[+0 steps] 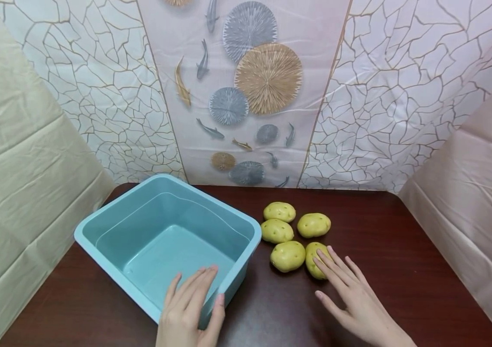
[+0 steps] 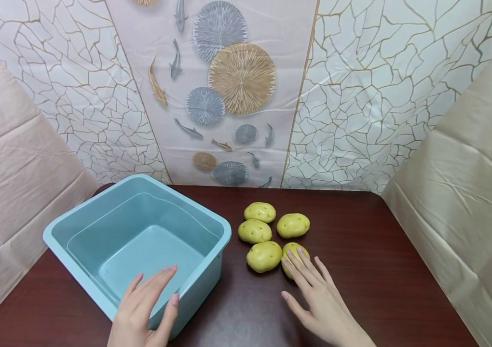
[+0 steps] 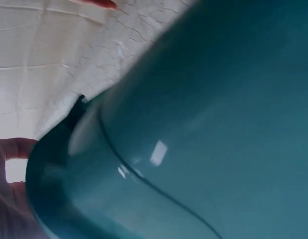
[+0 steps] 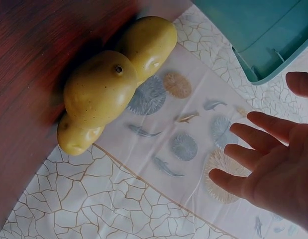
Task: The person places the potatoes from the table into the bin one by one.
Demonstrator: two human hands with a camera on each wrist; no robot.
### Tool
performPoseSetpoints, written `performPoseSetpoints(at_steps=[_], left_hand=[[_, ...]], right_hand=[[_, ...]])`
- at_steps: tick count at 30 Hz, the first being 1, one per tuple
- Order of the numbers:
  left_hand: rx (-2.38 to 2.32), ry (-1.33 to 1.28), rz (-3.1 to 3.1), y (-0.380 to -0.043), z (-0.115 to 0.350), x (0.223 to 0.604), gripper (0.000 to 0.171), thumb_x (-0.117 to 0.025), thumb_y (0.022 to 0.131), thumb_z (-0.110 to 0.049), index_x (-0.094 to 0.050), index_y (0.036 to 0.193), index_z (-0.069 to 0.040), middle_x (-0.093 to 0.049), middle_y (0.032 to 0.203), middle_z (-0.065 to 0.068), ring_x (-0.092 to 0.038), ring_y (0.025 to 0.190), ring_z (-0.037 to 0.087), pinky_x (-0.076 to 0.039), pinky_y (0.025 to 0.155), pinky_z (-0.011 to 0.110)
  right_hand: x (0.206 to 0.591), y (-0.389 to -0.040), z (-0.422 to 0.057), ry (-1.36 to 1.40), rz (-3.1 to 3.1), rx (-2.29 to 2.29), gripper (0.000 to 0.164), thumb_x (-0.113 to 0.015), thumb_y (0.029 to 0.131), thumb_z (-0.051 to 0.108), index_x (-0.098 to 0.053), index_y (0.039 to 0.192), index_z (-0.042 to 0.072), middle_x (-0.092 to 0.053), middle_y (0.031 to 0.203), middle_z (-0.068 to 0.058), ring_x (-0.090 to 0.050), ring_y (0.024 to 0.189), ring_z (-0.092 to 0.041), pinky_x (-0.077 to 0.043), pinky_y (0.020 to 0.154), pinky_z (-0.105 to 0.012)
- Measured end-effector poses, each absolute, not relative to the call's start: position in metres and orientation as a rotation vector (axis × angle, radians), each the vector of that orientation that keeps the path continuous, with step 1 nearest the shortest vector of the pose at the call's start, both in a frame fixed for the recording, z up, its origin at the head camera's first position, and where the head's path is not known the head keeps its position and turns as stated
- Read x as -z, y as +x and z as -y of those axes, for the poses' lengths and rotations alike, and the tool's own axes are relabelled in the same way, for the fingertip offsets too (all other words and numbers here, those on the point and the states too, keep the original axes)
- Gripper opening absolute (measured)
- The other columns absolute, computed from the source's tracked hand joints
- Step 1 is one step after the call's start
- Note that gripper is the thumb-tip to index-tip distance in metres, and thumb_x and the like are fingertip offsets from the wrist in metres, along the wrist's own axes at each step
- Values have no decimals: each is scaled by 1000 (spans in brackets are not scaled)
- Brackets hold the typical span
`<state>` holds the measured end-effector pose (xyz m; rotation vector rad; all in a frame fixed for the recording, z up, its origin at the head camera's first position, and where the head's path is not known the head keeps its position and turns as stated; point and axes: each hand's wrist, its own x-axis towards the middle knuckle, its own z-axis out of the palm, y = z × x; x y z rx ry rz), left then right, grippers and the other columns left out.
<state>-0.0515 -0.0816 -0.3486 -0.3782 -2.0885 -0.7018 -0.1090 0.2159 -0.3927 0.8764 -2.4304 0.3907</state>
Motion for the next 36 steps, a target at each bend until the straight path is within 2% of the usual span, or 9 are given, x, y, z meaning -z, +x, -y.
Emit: performPoseSetpoints(at_steps=[4,6,11,22,27,36], left_hand=[[670,-315,2136,-52,95,352,28,-55,84,-23,-65,106,-10,-69,97,5,-64,90,22,-41,81,54],[662,-276,2149,-53,101,353,28,-60,78,-18,-65,105,-10,-70,96,5,-64,90,23,-41,80,55],[671,-191,2190,-52,113,356,29,-63,74,-13,-66,103,-9,-70,94,7,-63,91,29,-38,82,56],[682,-154,2165,-55,127,360,29,-63,74,-10,-66,103,-7,-70,94,10,-61,94,33,-35,83,60],[689,-114,2167,-57,131,359,31,-64,71,-8,-66,102,-7,-69,94,11,-60,95,33,-34,84,61],[695,-65,2183,-62,139,355,30,-65,69,-5,-66,99,-5,-69,94,12,-59,97,35,-34,85,61]], right_hand=[[395,-112,-215,865,2446,-386,57,-55,86,36,-40,135,11,-36,143,-2,-19,138,-15,1,113,-22],[396,-114,-215,860,2455,-382,57,-54,86,37,-40,135,11,-36,143,-2,-19,138,-15,1,113,-22],[398,-118,-214,859,2456,-356,56,-54,86,38,-41,134,12,-37,142,-2,-18,139,-15,1,113,-22],[407,-129,-208,888,2417,-343,53,-59,82,32,-49,128,8,-42,139,-7,-21,137,-14,2,112,-21],[411,-133,-206,874,2422,-357,55,-64,78,27,-50,127,8,-44,137,-8,-16,138,-8,2,111,-18],[416,-143,-206,893,2364,-390,51,-59,84,33,-48,129,11,-46,135,-9,-22,137,-12,0,112,-19]])
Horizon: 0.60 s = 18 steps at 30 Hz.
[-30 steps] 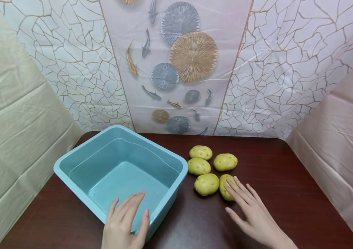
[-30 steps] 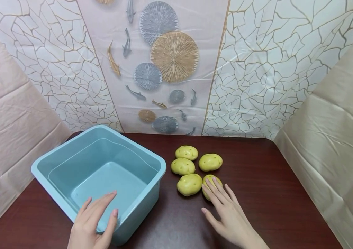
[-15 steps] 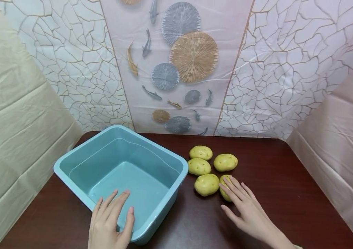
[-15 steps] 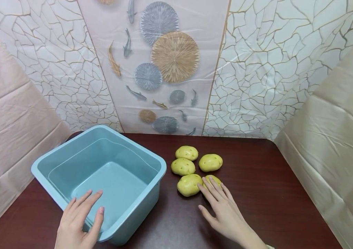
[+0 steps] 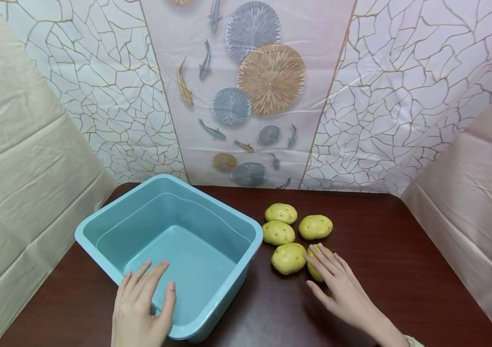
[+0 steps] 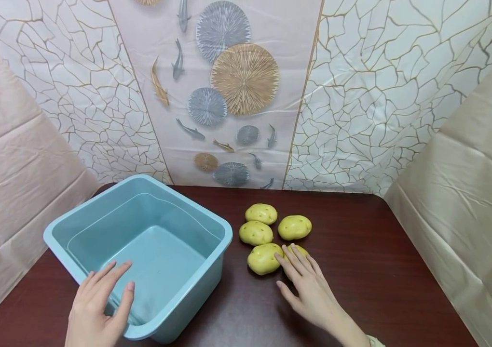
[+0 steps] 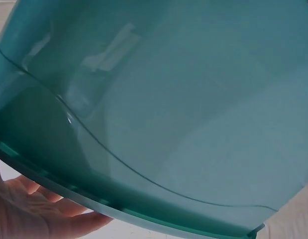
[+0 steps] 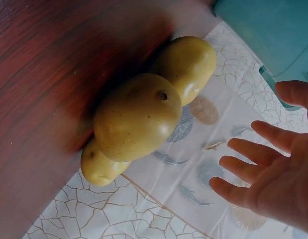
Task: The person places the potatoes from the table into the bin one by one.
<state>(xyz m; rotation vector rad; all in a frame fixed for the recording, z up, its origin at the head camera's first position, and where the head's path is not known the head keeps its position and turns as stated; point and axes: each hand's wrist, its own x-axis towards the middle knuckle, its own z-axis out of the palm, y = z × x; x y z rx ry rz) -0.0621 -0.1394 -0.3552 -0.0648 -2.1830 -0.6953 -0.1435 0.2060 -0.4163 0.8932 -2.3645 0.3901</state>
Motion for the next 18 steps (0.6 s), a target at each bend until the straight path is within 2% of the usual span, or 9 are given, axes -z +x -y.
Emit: performPoseSetpoints(at_steps=[9,12,15,18], left_hand=[[674,-87,2249,-67,151,351,29,-65,70,-7,-66,99,-3,-68,98,14,-56,101,37,-32,85,63],[660,-95,2297,-70,157,350,30,-65,71,-9,-66,100,-3,-67,101,15,-53,104,38,-31,86,65],[648,-90,2342,-73,164,349,30,-64,73,-11,-65,102,-4,-66,104,17,-51,107,39,-29,88,66],[622,-100,2386,-77,172,348,31,-64,74,-13,-64,104,-4,-64,107,18,-48,109,41,-28,88,66]], right_hand=[[418,-150,-206,901,2355,-387,50,-61,82,31,-51,126,9,-49,132,-13,-23,136,-13,-2,111,-20],[419,-153,-207,883,2373,-370,53,-66,77,27,-52,125,10,-49,132,-13,-19,137,-9,-13,109,-31],[420,-154,-207,857,2398,-357,60,-71,70,23,-52,125,12,-49,132,-13,-18,137,-8,-24,99,-44],[422,-156,-208,841,2420,-350,64,-73,66,21,-52,126,12,-49,131,-14,-22,136,-13,-28,93,-50]])
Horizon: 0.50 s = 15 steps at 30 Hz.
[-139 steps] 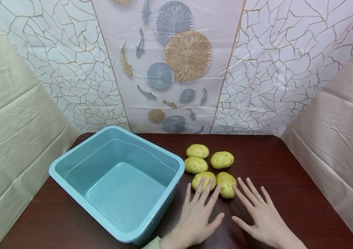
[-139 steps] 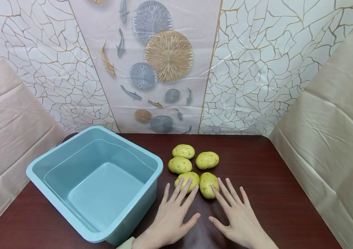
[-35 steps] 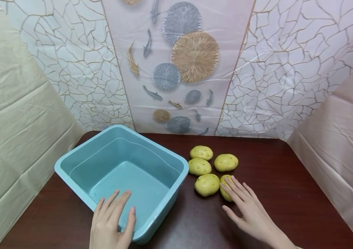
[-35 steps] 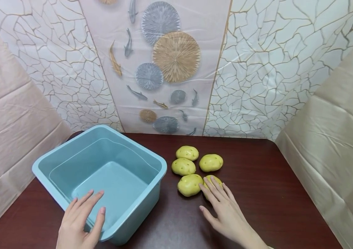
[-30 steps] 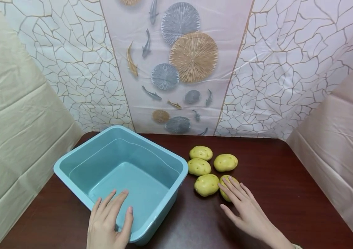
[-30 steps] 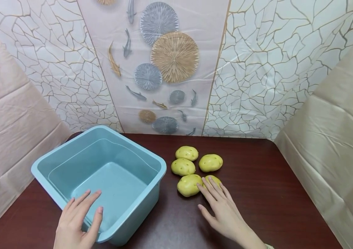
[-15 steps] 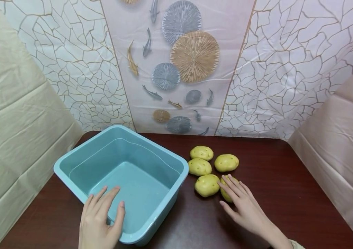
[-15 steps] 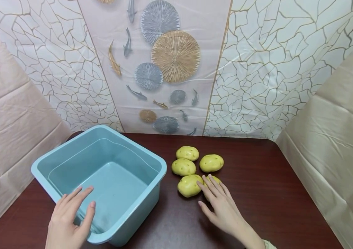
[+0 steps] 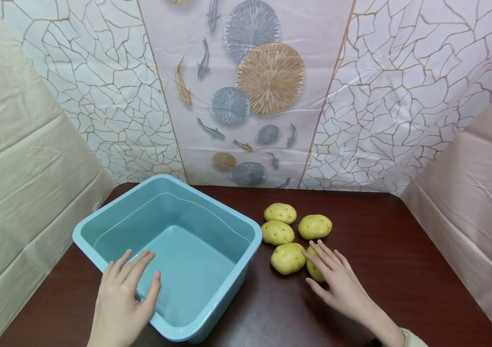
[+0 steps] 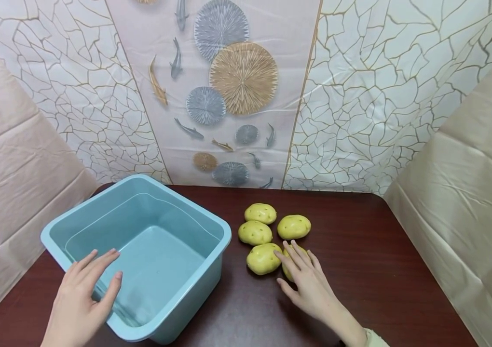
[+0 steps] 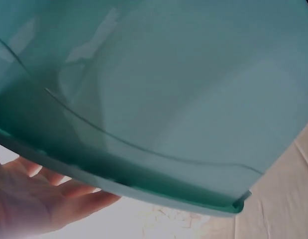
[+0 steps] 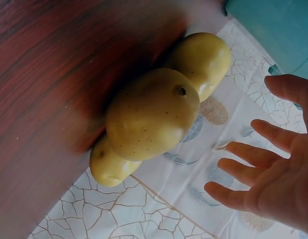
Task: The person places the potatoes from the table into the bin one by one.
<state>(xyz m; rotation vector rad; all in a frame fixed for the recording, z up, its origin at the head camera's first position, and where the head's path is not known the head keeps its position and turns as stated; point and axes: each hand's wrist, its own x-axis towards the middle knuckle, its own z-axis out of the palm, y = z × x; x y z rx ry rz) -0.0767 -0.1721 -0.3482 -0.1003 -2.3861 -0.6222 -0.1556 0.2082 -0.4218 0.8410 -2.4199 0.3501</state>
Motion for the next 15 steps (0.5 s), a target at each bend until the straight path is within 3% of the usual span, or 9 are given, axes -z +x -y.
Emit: performPoseSetpoints(at_steps=[5,15], left_hand=[[572,-137,2433,-81,185,346,33,-65,75,-14,-64,106,-3,-62,109,21,-46,109,45,-28,85,68],[568,-159,2419,-94,208,347,31,-65,74,-10,-63,104,1,-60,109,25,-44,110,49,-29,88,64]], right_hand=[[423,-158,-211,840,2431,-347,63,-72,66,21,-52,125,12,-47,132,-17,-36,129,-26,-31,91,-51],[424,-160,-213,840,2463,-331,63,-73,65,21,-53,123,10,-45,133,-19,-41,120,-35,-32,91,-52]])
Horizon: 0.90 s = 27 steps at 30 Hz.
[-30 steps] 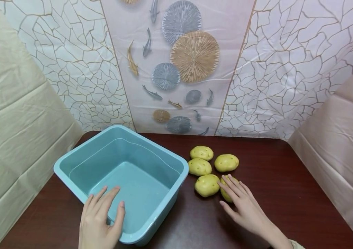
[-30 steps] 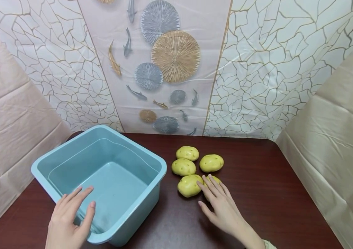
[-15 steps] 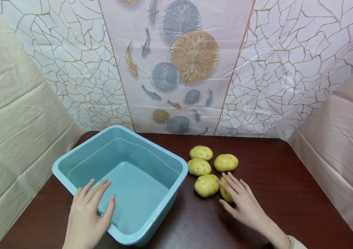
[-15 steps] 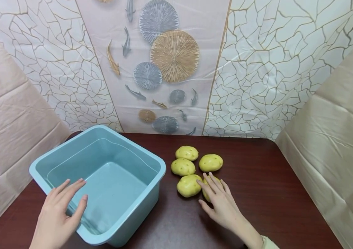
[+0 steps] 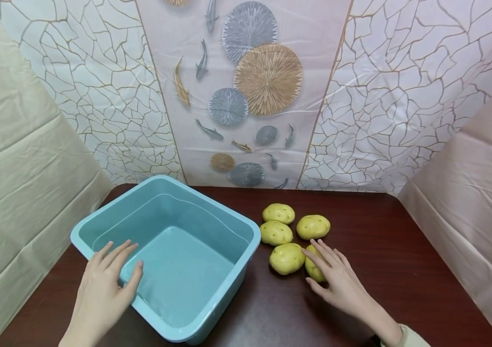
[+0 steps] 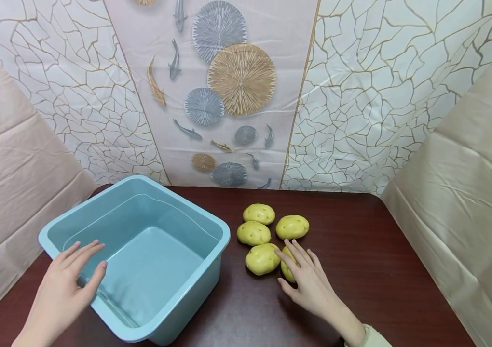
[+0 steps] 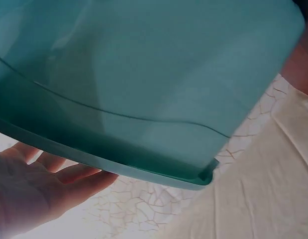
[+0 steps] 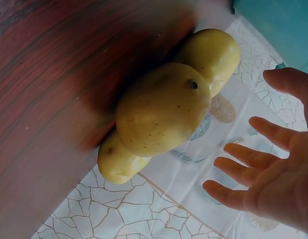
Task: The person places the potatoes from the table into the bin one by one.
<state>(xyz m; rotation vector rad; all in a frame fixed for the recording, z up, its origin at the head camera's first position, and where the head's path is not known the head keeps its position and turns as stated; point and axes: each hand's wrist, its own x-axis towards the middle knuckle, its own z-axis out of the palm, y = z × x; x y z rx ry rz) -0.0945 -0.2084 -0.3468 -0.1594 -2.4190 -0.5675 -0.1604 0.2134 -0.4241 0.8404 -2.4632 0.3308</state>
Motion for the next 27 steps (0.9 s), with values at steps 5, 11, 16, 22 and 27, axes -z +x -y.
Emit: performPoseSetpoints(at_steps=[5,11,16,22,27], left_hand=[[571,-161,2407,-102,222,347,29,-63,76,-9,-63,103,3,-60,108,28,-44,110,49,-30,92,59],[591,-129,2420,-110,237,346,30,-61,79,-9,-61,105,6,-57,111,30,-42,111,51,-28,95,59],[608,-62,2480,-117,249,346,33,-58,82,-13,-58,110,5,-53,117,31,-36,117,53,-23,98,61],[607,-104,2532,-125,265,347,38,-55,86,-18,-54,116,5,-48,122,32,-30,120,55,-17,101,63],[595,-160,2589,-134,275,344,41,-54,87,-18,-50,120,5,-43,126,34,-23,124,56,-10,100,67]], right_hand=[[426,-162,-214,831,2496,-305,62,-74,66,24,-53,123,10,-45,132,-18,-41,120,-36,-33,90,-54],[429,-165,-215,828,2530,-280,62,-74,66,26,-53,123,10,-46,131,-18,-41,121,-35,-34,89,-54],[431,-168,-215,819,2561,-265,63,-74,67,27,-52,124,10,-47,130,-17,-41,121,-35,-34,89,-54],[432,-169,-217,795,2605,-241,62,-72,69,29,-52,125,11,-46,131,-18,-42,120,-36,-35,89,-55],[434,-170,-220,772,2646,-226,62,-72,70,31,-52,124,9,-46,131,-19,-42,119,-37,-36,88,-55]])
